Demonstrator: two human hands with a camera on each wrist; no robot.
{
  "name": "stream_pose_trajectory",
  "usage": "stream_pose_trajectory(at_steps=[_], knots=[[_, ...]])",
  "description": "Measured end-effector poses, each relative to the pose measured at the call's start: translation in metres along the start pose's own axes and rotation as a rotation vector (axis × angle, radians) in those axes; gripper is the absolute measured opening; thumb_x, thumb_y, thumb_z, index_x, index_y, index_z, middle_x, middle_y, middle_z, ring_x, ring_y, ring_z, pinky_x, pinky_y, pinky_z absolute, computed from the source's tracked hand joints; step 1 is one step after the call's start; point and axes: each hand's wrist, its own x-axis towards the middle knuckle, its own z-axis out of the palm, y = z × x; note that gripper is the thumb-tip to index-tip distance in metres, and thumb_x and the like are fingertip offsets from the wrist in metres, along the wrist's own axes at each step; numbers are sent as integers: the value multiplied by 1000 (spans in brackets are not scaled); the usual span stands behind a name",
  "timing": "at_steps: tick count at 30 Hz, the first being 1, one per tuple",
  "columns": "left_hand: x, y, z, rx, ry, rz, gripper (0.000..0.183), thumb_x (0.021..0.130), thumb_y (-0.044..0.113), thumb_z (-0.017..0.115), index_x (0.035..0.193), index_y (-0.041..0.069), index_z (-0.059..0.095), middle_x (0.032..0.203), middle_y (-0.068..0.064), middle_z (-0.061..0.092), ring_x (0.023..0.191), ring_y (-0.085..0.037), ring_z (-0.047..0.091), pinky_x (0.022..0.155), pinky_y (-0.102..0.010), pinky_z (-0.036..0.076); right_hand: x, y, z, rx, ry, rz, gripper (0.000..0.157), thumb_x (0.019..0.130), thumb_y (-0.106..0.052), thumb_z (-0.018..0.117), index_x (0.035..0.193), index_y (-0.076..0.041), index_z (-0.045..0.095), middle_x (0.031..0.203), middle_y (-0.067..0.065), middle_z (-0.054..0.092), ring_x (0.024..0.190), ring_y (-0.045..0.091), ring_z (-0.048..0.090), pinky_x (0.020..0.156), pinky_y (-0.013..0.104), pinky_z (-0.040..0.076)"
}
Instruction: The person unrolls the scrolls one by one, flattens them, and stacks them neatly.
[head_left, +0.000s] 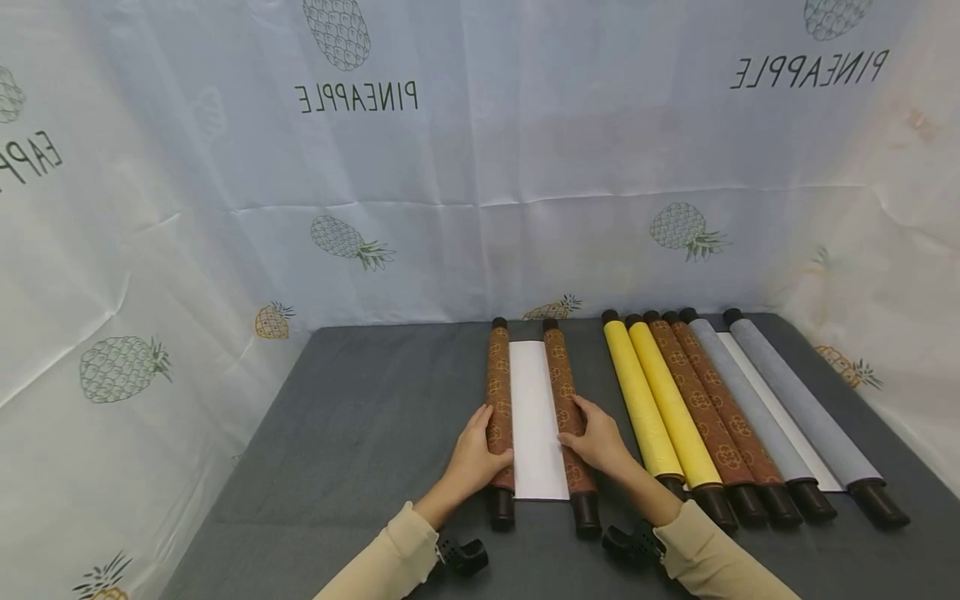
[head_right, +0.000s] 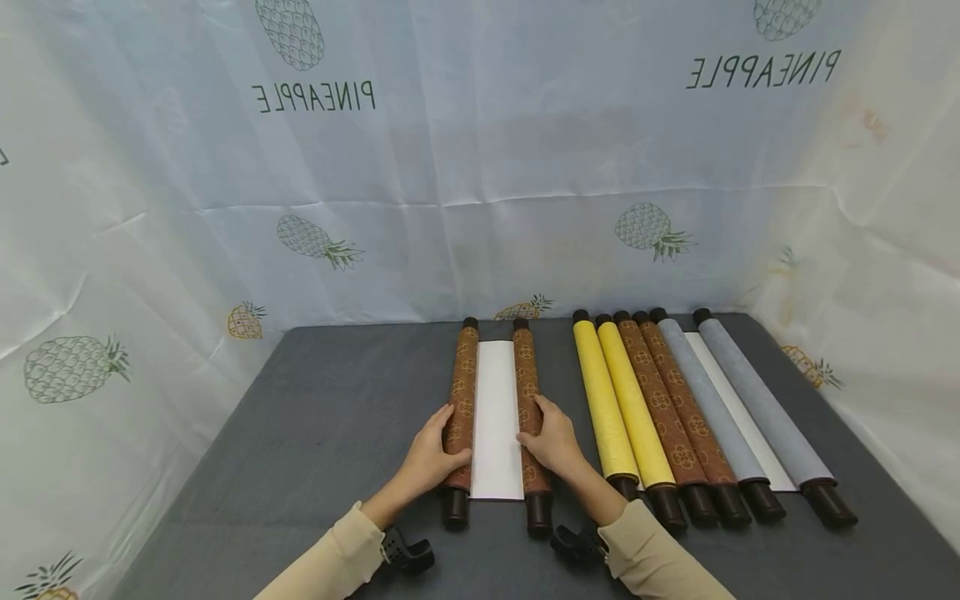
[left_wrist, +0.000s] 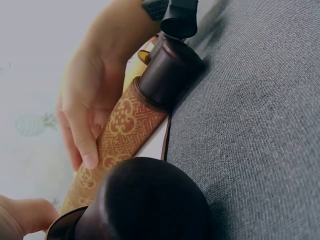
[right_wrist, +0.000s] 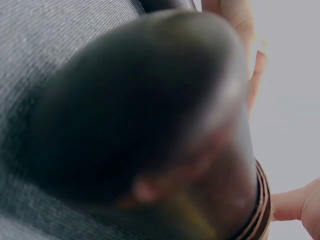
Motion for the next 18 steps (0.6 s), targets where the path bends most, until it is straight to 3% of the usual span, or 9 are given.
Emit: stream_pose_trajectory(at_steps=[18], knots=[[-2,1,-9,-29,17,29,76,72,1,64,142,-9,37,152,-26,35,139,-43,39,105,-56,40,-1,1,-3,-18,9,-19,66,78,-4,71,135,13,43,140,36,46,129,50,46,103,56,43]])
